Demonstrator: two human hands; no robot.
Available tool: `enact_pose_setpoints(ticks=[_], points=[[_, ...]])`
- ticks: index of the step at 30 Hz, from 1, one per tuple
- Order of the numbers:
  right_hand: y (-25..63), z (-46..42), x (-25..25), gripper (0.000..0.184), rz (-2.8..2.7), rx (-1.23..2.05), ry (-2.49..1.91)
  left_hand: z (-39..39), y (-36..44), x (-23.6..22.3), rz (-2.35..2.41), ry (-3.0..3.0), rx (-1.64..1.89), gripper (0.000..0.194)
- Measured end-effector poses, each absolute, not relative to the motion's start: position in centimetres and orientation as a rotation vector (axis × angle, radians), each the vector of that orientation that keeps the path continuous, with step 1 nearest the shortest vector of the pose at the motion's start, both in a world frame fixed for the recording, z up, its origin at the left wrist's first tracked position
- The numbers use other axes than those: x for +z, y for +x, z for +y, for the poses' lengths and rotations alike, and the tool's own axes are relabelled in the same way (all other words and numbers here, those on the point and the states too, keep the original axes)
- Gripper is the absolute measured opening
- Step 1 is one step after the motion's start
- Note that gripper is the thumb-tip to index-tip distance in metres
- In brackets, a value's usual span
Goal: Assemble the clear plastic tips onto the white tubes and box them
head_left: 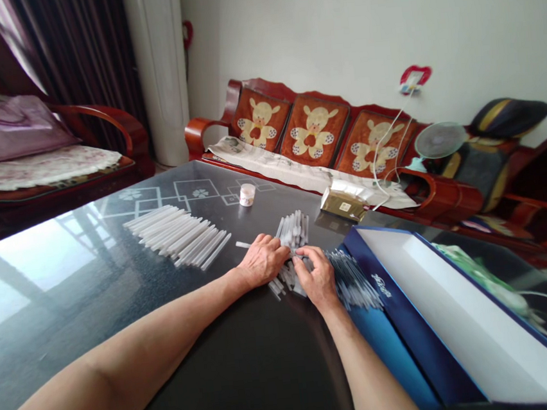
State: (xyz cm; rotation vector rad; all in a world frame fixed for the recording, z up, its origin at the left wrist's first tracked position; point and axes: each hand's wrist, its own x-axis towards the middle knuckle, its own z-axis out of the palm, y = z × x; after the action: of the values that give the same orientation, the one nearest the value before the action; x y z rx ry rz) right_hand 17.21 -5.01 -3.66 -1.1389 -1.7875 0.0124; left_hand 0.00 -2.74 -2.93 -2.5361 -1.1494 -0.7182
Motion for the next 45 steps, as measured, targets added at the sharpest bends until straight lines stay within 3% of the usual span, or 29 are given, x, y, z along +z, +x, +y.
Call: enact_pose_setpoints(ticks=[8, 16, 21, 34, 38, 45], points=[[17.2, -5.1, -3.5, 0.013, -1.78, 0.016, -1.113, -3.0, -0.1, -2.7, -1.129, -2.546, -0.739, 0.031], [18.3, -4.2, -4.0, 0.017, -1.365, -0.19, -1.251, -3.0, -0.3, -2.6, -1.265, -2.415, -0.852, 0.039], [16.5, -5.8, -2.8, 0.025, -1.714, -0.353, -1.142, -3.0, -0.2, -2.8, -1.191, -2.381, -0.901, 0.035], [16.1, -6.4, -2.1, 0.026, -1.99, -0.194, -1.12, -2.7, -0.5, -2.8, -1.037, -2.409, -0.97, 0.034], [17.7, -6.1, -1.4, 0.028, -2.077, -0.262, -1.272, -2.4, -0.7, -2.9, -1.114, -2.382, -0.972, 0.033], [23.1, -6.2, 0.0, 0.023, -1.927, -0.463, -1.978, -2.1, -0.8, -3.1, -1.133, -2.403, -0.92, 0.03]])
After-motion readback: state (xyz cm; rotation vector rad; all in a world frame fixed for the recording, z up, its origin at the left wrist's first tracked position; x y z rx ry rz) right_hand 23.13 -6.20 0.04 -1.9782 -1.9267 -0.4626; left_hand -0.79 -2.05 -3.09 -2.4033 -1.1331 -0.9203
